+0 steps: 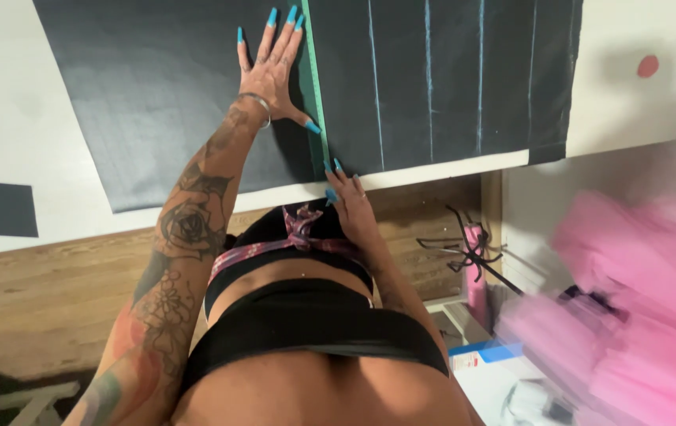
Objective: Marking parallel lines on a sheet of black leather using a ruler and chalk
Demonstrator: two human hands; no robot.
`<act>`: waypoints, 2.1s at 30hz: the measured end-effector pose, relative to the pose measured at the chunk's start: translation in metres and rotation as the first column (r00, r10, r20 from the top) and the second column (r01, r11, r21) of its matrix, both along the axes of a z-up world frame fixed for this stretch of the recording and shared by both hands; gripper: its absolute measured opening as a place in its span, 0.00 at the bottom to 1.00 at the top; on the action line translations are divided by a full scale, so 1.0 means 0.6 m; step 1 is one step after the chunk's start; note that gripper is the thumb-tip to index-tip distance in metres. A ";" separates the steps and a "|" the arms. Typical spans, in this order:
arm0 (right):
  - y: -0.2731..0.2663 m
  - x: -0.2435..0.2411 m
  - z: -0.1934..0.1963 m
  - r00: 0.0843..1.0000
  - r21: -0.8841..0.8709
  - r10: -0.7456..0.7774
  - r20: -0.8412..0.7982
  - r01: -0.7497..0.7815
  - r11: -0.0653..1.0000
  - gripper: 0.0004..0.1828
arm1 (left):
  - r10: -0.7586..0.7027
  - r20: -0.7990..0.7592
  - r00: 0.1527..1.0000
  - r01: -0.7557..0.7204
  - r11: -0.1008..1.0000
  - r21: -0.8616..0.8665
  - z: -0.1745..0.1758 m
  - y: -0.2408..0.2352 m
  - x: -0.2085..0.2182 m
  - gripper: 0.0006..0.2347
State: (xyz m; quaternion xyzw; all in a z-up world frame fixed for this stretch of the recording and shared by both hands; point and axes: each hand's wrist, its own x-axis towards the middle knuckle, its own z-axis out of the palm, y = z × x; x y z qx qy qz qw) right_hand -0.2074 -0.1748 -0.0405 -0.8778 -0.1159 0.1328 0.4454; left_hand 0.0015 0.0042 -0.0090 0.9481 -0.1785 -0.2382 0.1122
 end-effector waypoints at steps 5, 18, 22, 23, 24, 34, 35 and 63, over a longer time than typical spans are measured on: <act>-0.024 0.003 0.036 0.862 -0.013 -0.467 -0.199 0.474 0.881 0.11 | 0.008 -0.049 0.999 -0.009 1.000 -0.029 0.028 0.001 0.003 0.57; -0.067 -0.042 0.031 0.978 -0.353 -0.150 -0.148 0.090 0.931 0.24 | -0.020 0.083 0.996 0.025 0.998 -0.054 -0.061 0.007 0.003 0.53; -0.015 -0.019 0.073 0.920 -0.307 -0.134 -0.369 0.016 0.952 0.24 | 0.045 0.027 0.999 -0.046 0.999 0.006 0.006 -0.001 0.006 0.57; -0.007 -0.027 0.060 0.943 -0.290 -0.117 -0.310 0.023 0.957 0.25 | 0.034 -0.021 0.999 -0.034 0.999 -0.011 0.017 -0.001 0.003 0.57; -0.001 -0.035 0.045 0.963 -0.272 -0.099 -0.251 0.028 0.962 0.25 | 0.021 -0.068 0.997 -0.023 0.999 -0.029 0.025 -0.003 0.000 0.57; -0.028 -0.067 -0.023 0.958 -0.250 -0.285 -0.019 0.272 0.929 0.23 | -0.021 -0.046 0.999 0.020 0.999 -0.037 -0.011 0.007 0.012 0.58; -0.044 -0.083 -0.043 0.902 -0.261 -0.431 0.009 0.418 0.870 0.15 | -0.018 0.003 1.000 0.018 0.999 -0.031 -0.032 0.007 0.010 0.55; -0.042 -0.081 -0.003 0.728 -0.269 -0.682 -0.070 0.645 0.715 0.17 | -0.034 -0.015 0.999 0.036 0.995 0.092 0.011 -0.006 -0.004 0.56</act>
